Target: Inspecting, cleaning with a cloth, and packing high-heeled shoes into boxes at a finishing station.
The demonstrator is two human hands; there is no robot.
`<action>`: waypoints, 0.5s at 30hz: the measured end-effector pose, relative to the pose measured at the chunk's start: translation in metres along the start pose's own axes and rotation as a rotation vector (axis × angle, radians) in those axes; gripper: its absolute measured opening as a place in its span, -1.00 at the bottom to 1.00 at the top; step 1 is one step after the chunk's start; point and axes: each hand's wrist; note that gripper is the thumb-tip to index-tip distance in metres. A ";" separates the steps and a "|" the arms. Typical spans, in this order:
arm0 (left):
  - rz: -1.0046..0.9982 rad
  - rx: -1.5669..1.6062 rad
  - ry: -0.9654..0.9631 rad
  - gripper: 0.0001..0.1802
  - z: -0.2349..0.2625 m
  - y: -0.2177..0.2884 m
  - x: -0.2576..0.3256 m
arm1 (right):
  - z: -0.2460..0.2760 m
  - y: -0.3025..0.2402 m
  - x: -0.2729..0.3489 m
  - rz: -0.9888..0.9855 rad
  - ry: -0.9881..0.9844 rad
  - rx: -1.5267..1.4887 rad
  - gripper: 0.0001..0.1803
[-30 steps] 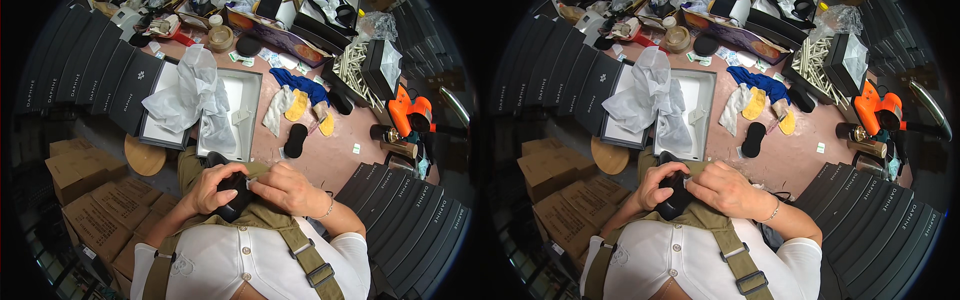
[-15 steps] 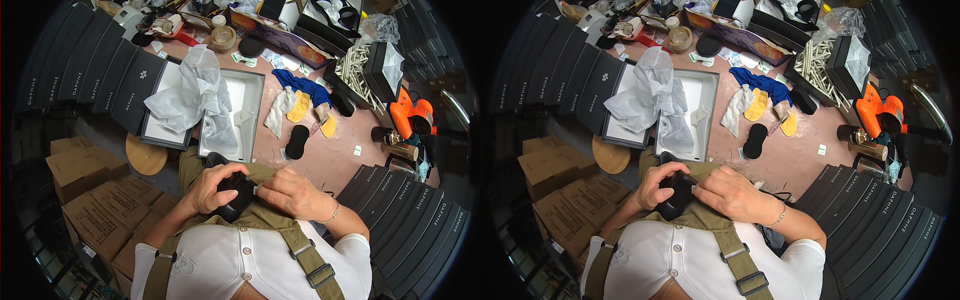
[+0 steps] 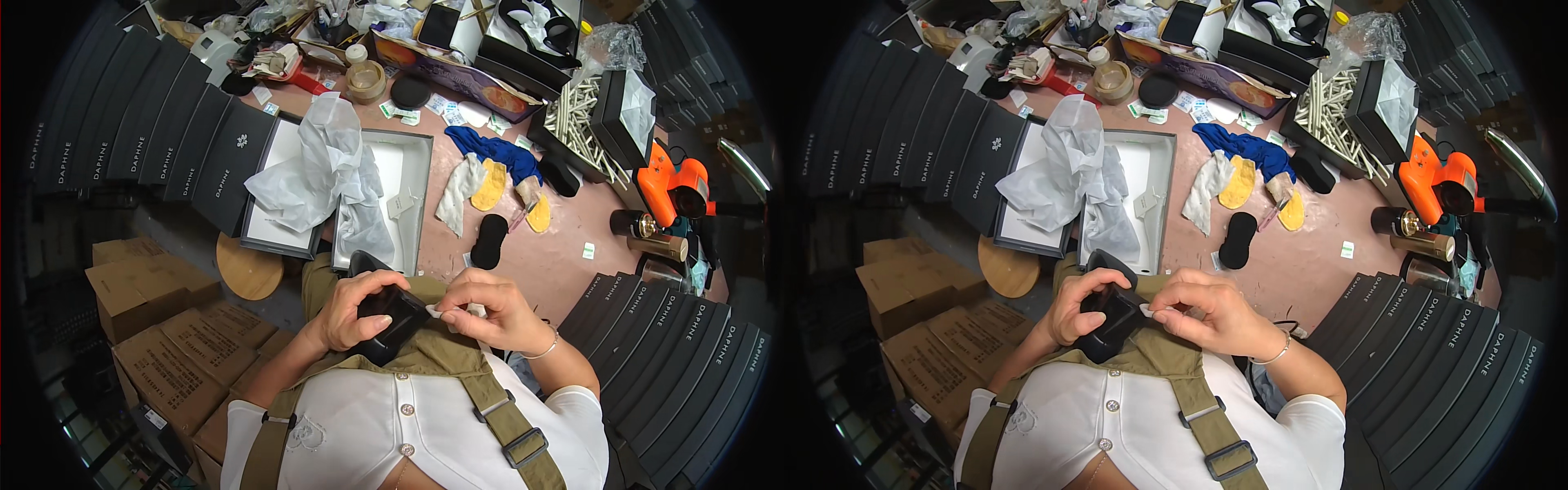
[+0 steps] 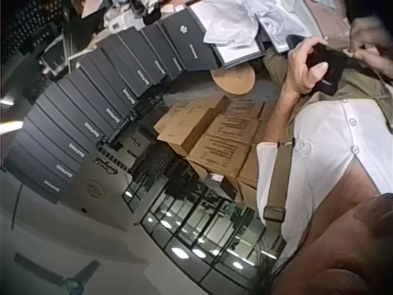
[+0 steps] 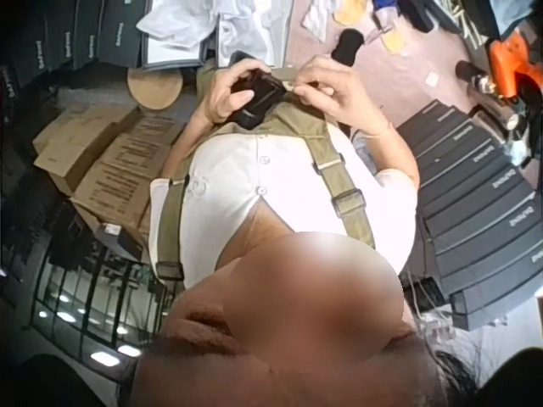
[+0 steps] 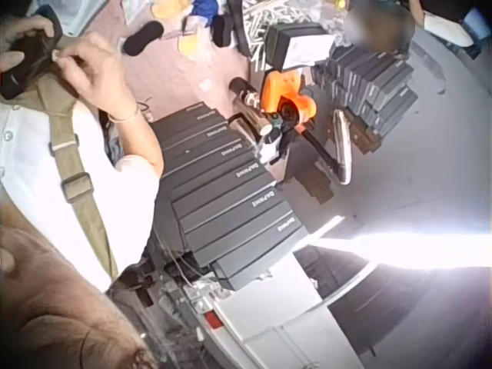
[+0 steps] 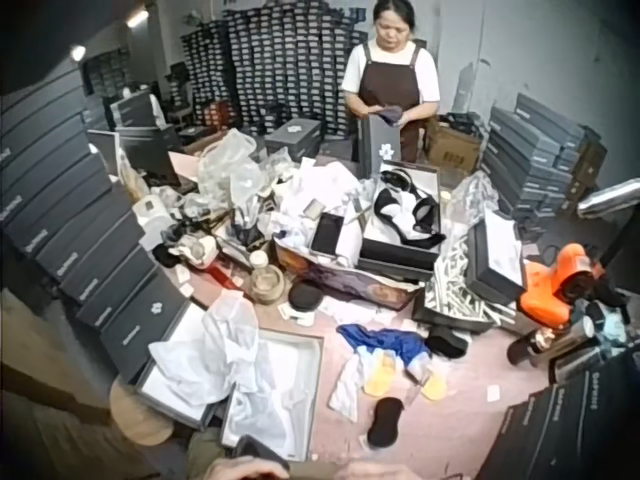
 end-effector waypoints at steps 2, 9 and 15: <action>0.001 -0.023 0.014 -0.39 -0.001 0.002 0.001 | -0.005 0.003 0.000 -0.046 0.002 -0.065 -0.90; -0.095 -0.215 -0.029 -0.40 -0.003 0.015 -0.002 | -0.012 -0.001 -0.002 -0.049 -0.009 0.082 -0.89; -0.033 -0.163 -0.029 -0.39 -0.008 0.010 0.001 | -0.013 0.001 -0.013 0.073 -0.046 0.142 -0.87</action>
Point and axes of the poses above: each hand's wrist, its own x-axis away from the middle knuckle, its own z-axis out of the back of the hand, y = z × x, and after that the axes turned 10 degrees about y, right-handed
